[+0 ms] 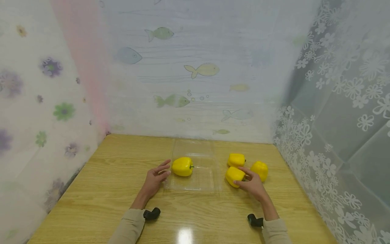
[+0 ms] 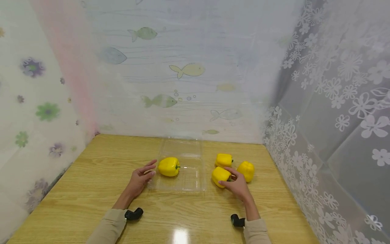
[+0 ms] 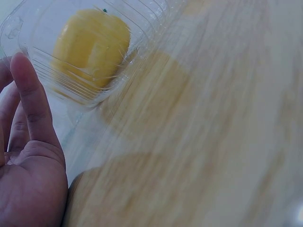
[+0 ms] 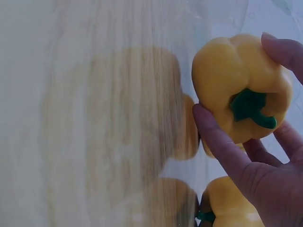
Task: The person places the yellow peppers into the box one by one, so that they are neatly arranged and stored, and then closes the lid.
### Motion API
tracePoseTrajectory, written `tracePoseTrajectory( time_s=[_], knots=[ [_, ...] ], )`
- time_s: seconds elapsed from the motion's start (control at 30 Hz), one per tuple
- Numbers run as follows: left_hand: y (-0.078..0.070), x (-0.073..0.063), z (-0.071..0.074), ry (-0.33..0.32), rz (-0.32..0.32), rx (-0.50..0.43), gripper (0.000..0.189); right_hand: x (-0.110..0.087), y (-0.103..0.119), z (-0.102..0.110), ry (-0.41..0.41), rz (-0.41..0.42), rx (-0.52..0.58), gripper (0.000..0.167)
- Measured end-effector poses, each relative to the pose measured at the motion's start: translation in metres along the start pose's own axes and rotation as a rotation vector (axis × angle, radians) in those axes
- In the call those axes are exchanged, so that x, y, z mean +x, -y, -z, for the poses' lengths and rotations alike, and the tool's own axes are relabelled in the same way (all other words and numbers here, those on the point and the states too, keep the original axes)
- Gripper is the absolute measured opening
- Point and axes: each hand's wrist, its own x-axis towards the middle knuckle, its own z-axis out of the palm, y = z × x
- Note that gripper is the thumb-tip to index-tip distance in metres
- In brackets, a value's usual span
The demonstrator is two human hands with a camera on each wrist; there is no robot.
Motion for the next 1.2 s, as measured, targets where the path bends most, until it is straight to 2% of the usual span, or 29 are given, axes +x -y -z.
tracePoseTrajectory(
  time_s=[0.33, 0.57, 0.87, 1.2],
  knots=[
    [0.001, 0.000, 0.001, 0.008, -0.008, 0.015, 0.044, 0.000, 0.001, 0.002, 0.019, 0.073, 0.009, 0.070],
    [0.001, 0.000, 0.001, 0.002, 0.002, 0.012, 0.044, 0.001, 0.008, -0.001, -0.002, 0.126, 0.023, 0.069],
    [-0.001, 0.000, 0.000, -0.003, 0.004, 0.002, 0.045, 0.002, 0.013, -0.002, -0.002, 0.187, -0.024, 0.070],
    [0.000, 0.000, 0.000, 0.006, -0.001, -0.004, 0.045, 0.005, 0.022, -0.006, 0.046, 0.276, 0.043, 0.069]
  ],
)
